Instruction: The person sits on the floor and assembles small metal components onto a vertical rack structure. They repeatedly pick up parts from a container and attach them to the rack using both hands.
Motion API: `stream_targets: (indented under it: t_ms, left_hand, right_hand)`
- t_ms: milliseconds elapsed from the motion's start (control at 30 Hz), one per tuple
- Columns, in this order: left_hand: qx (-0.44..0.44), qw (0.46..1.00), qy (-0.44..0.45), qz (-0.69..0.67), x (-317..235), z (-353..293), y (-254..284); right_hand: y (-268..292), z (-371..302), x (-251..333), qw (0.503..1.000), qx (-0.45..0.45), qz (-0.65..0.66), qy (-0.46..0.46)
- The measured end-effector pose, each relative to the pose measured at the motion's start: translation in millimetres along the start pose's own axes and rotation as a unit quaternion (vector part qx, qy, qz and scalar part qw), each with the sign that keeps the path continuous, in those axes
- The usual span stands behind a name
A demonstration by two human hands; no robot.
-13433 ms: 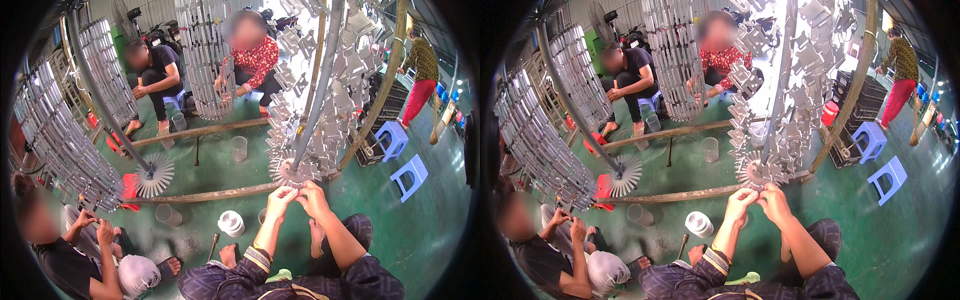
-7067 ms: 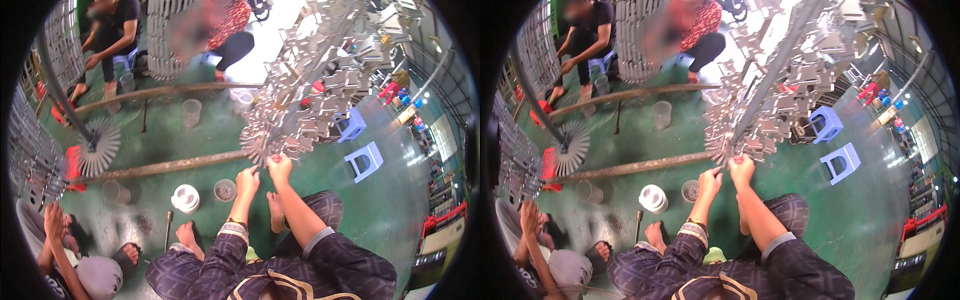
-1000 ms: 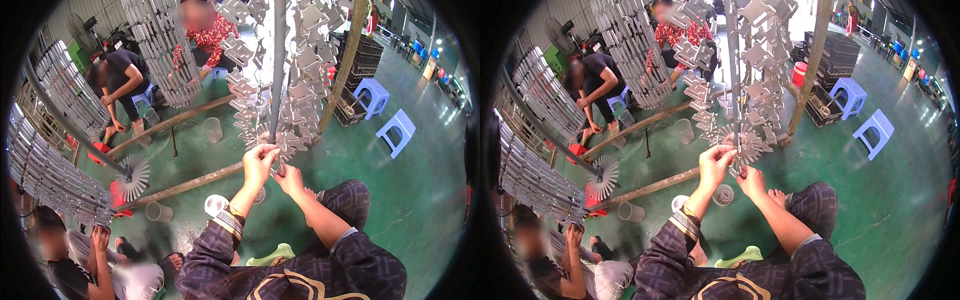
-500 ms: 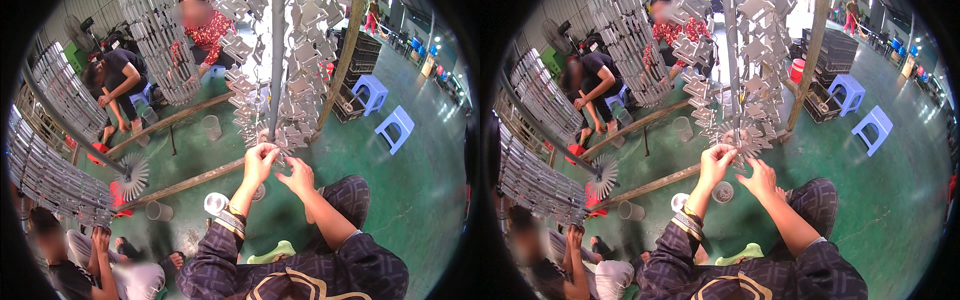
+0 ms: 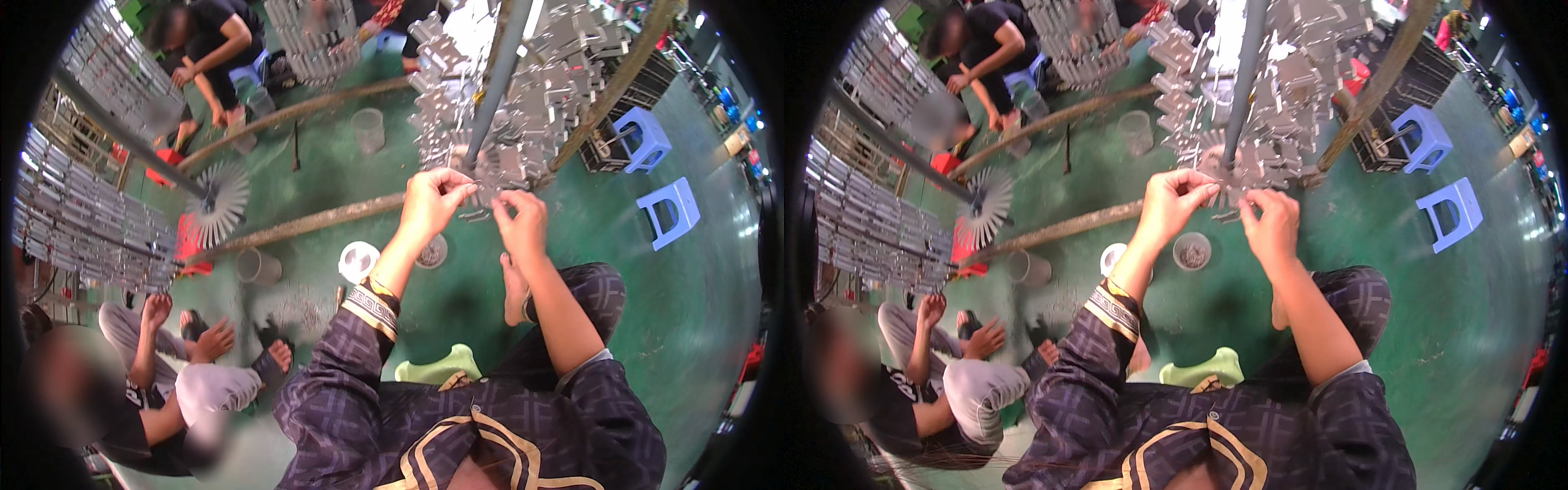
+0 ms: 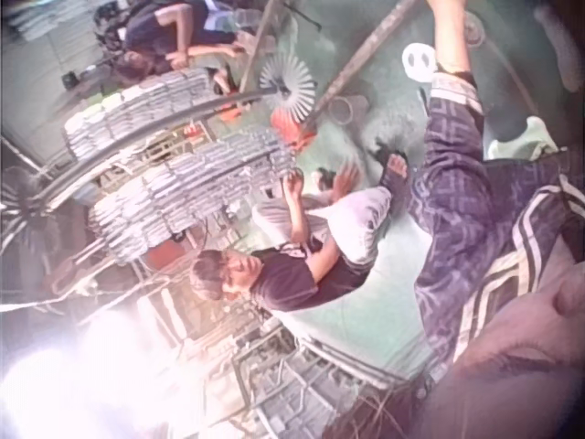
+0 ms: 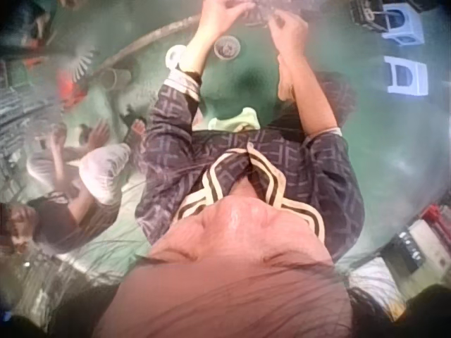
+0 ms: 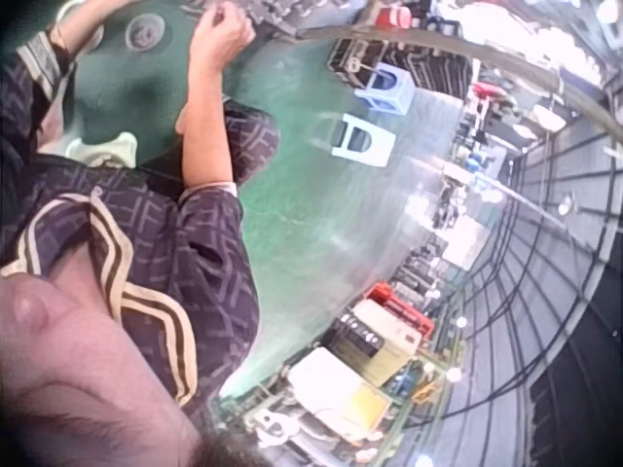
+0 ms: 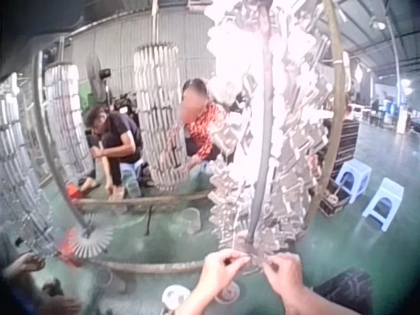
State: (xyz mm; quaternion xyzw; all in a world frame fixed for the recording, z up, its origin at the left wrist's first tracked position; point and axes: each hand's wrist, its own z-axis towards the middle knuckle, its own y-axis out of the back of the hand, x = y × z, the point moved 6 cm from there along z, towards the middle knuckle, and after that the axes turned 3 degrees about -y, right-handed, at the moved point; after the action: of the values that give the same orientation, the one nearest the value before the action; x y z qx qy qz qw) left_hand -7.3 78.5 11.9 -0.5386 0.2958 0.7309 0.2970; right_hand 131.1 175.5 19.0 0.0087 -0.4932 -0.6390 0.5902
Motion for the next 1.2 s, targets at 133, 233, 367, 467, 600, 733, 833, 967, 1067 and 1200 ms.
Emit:
stream_targets:
  t_ms: [133, 233, 367, 467, 600, 733, 833, 967, 1067, 1200]
  left_hand:
    - [0.158, 0.98, 0.106, 0.059, 51, -27, 9]
    - [0.259, 0.902, 0.184, 0.294, 131, -78, 14]
    - [0.342, 0.779, 0.301, 0.431, 220, -146, 5]
    - [0.321, 0.773, 0.319, 0.445, 246, -174, 7]
    - [0.303, 0.784, 0.325, 0.434, 238, -165, 15]
    - [0.286, 0.807, 0.255, 0.448, 235, -156, 7]
    - [0.32, 0.792, 0.249, 0.457, 267, -199, -14]
    - [0.388, 0.756, 0.232, 0.474, 285, -247, -34]
    - [0.48, 0.694, 0.306, 0.441, 271, -254, -29]
    - [-0.011, 0.827, 0.352, 0.438, 299, -284, 99]
  right_hand:
    - [5, 3, -3, 1.0, -0.003, -0.021, 0.014]
    - [-2, 0, -2, 1.0, -0.002, 0.008, 0.025]
    - [0, 5, -2, 0.999, -0.013, 0.01, 0.047]
    - [-1, 6, -8, 1.0, -0.002, 0.005, 0.013]
    - [-5, 4, -2, 1.0, 0.005, 0.009, 0.0]
    - [-8, 4, 6, 1.0, 0.011, -0.004, 0.012]
    - [-8, 3, 11, 1.0, 0.015, 0.001, 0.012]
    - [-8, 1, 0, 1.0, -0.001, 0.02, 0.0]
    - [-7, -2, -6, 1.0, -0.002, 0.014, -0.001]
    - [-9, 1, -7, 1.0, 0.011, 0.013, -0.022]
